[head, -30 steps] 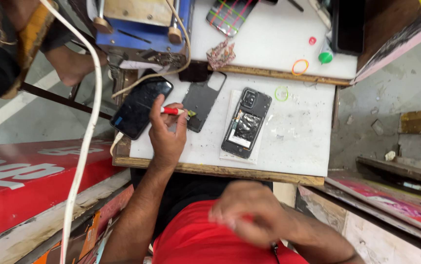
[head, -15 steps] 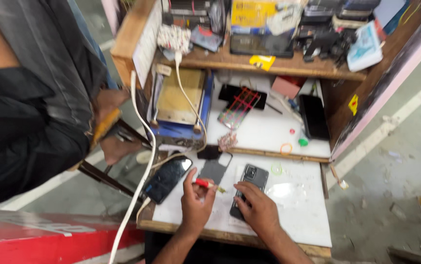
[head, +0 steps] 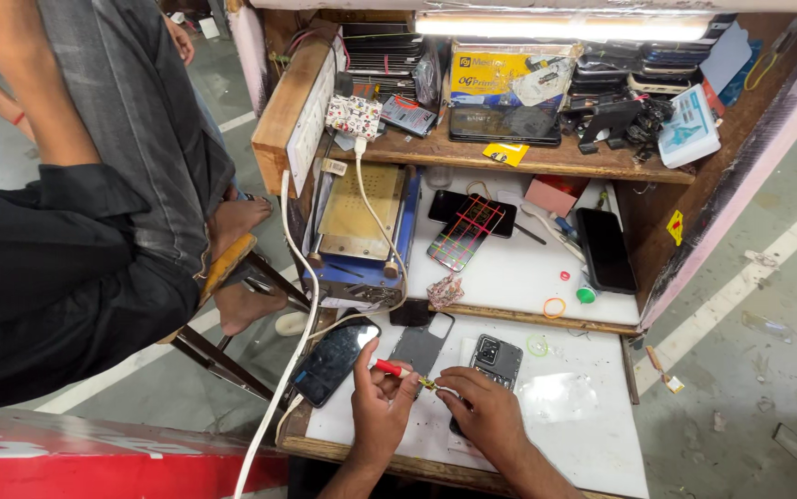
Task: The person secures a smartphone with rubber bands, then uses a red-handled tool to apply adhesive to the internal components of a disassembled phone. The person also briefly handles a second phone to display a QR code on its screen.
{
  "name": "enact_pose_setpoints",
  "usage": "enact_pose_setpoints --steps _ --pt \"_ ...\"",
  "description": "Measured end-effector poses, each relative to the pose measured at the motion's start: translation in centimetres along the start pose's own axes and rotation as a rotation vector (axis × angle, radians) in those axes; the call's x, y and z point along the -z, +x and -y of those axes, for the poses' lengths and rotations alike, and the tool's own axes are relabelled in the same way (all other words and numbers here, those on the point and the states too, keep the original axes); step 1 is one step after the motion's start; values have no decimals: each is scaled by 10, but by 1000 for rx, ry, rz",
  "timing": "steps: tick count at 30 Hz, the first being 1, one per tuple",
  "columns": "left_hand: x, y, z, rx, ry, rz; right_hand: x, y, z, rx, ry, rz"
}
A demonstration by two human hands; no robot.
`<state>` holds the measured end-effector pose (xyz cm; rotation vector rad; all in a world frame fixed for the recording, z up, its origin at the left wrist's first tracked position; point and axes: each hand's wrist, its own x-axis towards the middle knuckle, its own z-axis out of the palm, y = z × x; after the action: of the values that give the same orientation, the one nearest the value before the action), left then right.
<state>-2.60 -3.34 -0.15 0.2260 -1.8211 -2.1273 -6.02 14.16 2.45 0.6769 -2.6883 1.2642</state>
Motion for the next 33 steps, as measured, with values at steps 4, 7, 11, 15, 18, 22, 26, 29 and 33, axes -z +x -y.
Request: enact_pose_setpoints --steps 4,7,11,15,18,22,26,29,33 --pt "0 1 -2 -23 1 3 -4 -1 -3 33 8 -33" --pt "1 2 -2 -50 37 0 -8 1 -5 -8 32 -23" --pt "2 0 -1 -148 138 -4 -9 3 -5 -39 121 -3" --pt "1 -5 3 -323 281 -7 -10 5 -1 -154 150 53" --pt "2 -6 4 -451 368 17 -9 7 1 -202 151 66" --pt "4 -5 5 -440 370 25 -8 10 2 -181 177 60" --pt "6 -4 6 -513 417 54 -9 11 2 -216 150 86" --pt "5 -4 7 -557 435 86 -8 10 0 -224 167 79" --pt "0 -2 8 -653 527 87 -8 10 -4 -240 129 57"
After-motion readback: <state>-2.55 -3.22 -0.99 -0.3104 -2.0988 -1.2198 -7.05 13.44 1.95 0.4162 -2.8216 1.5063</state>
